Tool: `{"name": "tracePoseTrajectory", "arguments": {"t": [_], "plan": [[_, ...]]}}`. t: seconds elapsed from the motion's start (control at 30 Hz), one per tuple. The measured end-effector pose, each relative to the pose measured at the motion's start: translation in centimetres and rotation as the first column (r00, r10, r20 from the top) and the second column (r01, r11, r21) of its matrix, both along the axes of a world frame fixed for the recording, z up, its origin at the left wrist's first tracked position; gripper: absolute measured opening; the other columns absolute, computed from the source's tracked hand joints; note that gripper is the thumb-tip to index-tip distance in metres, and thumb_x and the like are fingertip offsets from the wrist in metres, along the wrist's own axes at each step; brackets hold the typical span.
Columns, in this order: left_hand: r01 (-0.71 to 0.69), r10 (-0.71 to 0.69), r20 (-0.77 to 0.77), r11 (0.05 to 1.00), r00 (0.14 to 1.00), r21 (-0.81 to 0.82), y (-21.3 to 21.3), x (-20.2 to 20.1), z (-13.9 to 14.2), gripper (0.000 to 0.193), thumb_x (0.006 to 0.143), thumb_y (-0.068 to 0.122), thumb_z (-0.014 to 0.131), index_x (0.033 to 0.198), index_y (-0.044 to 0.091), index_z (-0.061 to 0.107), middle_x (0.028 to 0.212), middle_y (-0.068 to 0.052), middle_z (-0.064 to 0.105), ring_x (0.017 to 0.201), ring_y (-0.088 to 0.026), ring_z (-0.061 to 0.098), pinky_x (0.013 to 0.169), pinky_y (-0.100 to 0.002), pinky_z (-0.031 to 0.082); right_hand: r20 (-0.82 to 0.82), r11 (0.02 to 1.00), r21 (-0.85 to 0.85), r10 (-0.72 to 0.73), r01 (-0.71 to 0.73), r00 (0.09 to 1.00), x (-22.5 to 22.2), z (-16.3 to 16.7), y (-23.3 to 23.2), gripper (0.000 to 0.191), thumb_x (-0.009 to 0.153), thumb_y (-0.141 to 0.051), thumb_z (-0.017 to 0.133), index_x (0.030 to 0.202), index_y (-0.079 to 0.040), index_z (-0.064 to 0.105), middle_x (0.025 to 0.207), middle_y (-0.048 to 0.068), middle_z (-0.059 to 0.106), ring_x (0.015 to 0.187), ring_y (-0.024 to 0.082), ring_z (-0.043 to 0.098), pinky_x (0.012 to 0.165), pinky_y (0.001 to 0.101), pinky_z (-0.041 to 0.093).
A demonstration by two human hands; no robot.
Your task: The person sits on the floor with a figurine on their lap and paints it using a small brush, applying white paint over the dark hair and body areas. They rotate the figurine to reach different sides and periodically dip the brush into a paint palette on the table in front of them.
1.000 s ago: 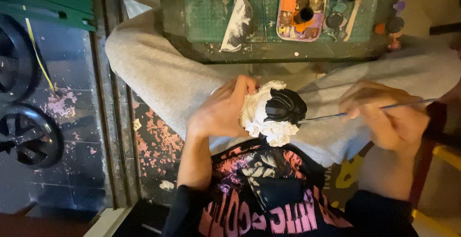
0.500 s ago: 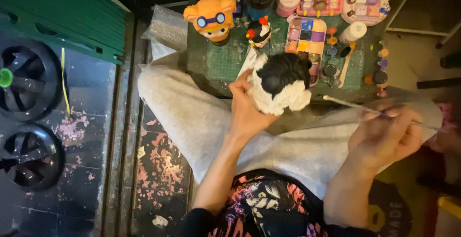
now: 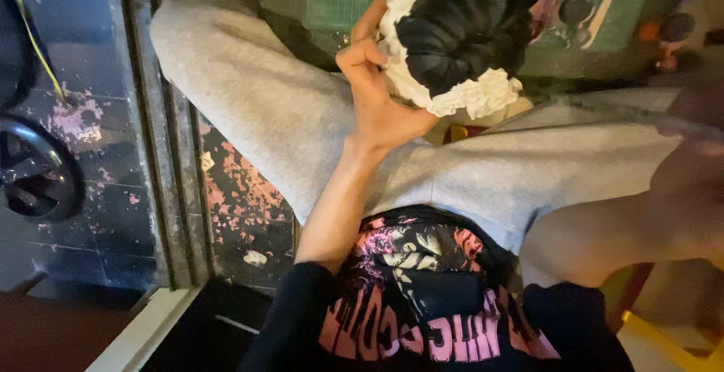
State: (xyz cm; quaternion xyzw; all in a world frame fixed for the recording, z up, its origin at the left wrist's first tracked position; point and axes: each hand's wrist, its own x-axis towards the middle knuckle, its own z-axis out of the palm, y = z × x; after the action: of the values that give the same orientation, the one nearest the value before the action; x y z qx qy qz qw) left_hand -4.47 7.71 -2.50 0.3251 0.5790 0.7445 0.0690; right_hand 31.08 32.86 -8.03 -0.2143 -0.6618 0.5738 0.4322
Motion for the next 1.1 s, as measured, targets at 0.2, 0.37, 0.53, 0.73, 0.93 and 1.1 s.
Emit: {"name": "tracePoseTrajectory", "arguments": {"t": [0.2, 0.37, 0.53, 0.73, 0.93, 1.1], "plan": [[0.286, -0.286, 0.014, 0.957, 0.958, -0.043, -1.8, -0.6, 1.1, 0.091, 0.071, 0.012, 0.1, 0.12, 0.013, 0.024, 0.157, -0.026, 0.035, 0.142, -0.03, 0.042, 0.124, -0.039, 0.032, 0.048, 0.999, 0.022, 0.043, -0.045, 0.998, 2.9, -3.3, 0.9, 0.019, 0.117, -0.027, 0.047, 0.114, -0.011, 0.058, 0.104, 0.01, 0.061, 0.077, 0.017, 0.055, 0.063, 0.0316, 0.043], [0.383, -0.394, -0.077, 0.915, 0.916, -0.125, -2.1, -1.2, 1.5, 0.088, 0.077, 0.009, 0.1, 0.117, 0.014, 0.022, 0.154, -0.023, 0.04, 0.138, -0.031, 0.047, 0.122, -0.039, 0.034, 0.088, 0.961, 0.089, 0.255, -0.263, 0.963, -1.1, 0.8, 0.4, 0.022, 0.114, -0.031, 0.043, 0.108, -0.015, 0.056, 0.097, 0.009, 0.06, 0.07, 0.015, 0.051, 0.06, 0.0295, 0.041], [0.402, -0.408, -0.046, 0.91, 0.912, -0.096, -1.9, -0.9, 1.0, 0.089, 0.076, 0.007, 0.1, 0.118, 0.014, 0.022, 0.154, -0.022, 0.041, 0.137, -0.029, 0.047, 0.119, -0.036, 0.034, 0.098, 0.871, 0.175, 0.448, -0.458, 0.889, -7.4, 7.2, -0.8, 0.024, 0.11, -0.035, 0.038, 0.103, -0.018, 0.054, 0.089, 0.009, 0.058, 0.063, 0.013, 0.048, 0.057, 0.0275, 0.039], [0.383, -0.386, -0.004, 0.916, 0.922, -0.118, -2.3, -0.9, 0.7, 0.09, 0.075, 0.009, 0.101, 0.12, 0.013, 0.023, 0.155, -0.024, 0.038, 0.14, -0.029, 0.046, 0.124, -0.036, 0.034, 0.086, 0.832, 0.236, 0.496, -0.502, 0.864, -12.7, 11.6, -3.4, 0.027, 0.113, -0.034, 0.033, 0.098, -0.016, 0.047, 0.08, 0.011, 0.052, 0.058, 0.017, 0.045, 0.056, 0.0304, 0.039], [0.396, -0.397, 0.009, 0.912, 0.918, -0.106, -2.3, -1.0, 0.1, 0.089, 0.077, 0.008, 0.099, 0.121, 0.014, 0.022, 0.156, -0.025, 0.037, 0.141, -0.028, 0.046, 0.121, -0.036, 0.033, 0.038, 0.888, 0.213, 0.409, -0.408, 0.912, -14.6, 13.0, -5.3, 0.031, 0.115, -0.035, 0.035, 0.099, -0.009, 0.044, 0.079, 0.015, 0.051, 0.06, 0.02, 0.046, 0.058, 0.0318, 0.042], [0.387, -0.384, 0.048, 0.915, 0.922, -0.117, -2.4, -0.7, -0.3, 0.09, 0.072, 0.01, 0.099, 0.12, 0.013, 0.022, 0.158, -0.029, 0.036, 0.141, -0.031, 0.045, 0.124, -0.04, 0.033, -0.011, 0.945, 0.146, 0.297, -0.292, 0.955, -15.2, 13.6, -6.7, 0.029, 0.12, -0.022, 0.039, 0.103, -0.002, 0.049, 0.08, 0.018, 0.052, 0.059, 0.024, 0.045, 0.058, 0.033, 0.041]]}}
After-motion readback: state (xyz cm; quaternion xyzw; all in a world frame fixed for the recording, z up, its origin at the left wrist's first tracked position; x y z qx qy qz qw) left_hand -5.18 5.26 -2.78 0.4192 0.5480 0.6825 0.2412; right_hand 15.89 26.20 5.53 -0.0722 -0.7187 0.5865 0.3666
